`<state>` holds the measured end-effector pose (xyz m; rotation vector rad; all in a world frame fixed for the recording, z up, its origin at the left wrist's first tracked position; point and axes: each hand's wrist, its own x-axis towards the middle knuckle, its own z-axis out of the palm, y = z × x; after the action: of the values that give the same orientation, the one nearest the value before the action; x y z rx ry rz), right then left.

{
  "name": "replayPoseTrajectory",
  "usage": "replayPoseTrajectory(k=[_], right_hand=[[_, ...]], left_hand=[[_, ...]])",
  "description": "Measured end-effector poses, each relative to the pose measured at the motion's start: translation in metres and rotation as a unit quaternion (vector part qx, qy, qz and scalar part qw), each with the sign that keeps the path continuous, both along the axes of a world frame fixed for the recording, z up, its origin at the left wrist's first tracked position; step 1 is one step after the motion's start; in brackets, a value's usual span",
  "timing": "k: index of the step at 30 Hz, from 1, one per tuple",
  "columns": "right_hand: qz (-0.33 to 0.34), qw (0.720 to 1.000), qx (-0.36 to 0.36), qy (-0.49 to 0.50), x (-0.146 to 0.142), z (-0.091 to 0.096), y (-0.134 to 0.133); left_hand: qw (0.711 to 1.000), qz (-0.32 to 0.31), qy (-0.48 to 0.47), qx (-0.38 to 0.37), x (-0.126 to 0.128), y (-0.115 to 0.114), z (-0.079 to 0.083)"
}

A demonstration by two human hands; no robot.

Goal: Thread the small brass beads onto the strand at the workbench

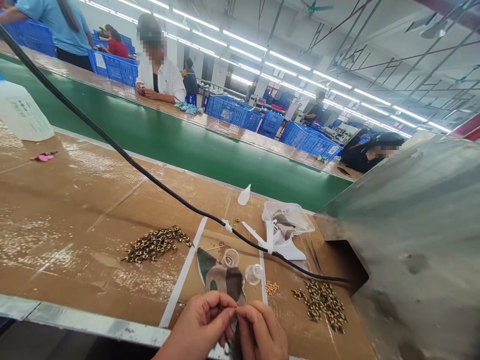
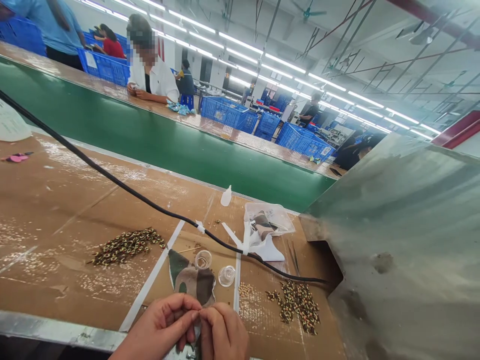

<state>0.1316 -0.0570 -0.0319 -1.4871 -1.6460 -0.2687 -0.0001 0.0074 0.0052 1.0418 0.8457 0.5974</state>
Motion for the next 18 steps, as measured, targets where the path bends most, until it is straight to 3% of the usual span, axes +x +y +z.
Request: replayPoseTrajectory(k=[14,18], right_hand=[[0.003,1.000,0.012,-0.008,0.0049,0.0023,-0.0020],[0.000,1.000,0.006,-0.004,0.0043,-0.0010,-0.0023]], left_hand=[[0.998,0.010,0.025,0.057,0.0008,-0.0045,0.0027],[0.999,0.006,0.021,0.043,0.0012,-0.0044,0.0040]])
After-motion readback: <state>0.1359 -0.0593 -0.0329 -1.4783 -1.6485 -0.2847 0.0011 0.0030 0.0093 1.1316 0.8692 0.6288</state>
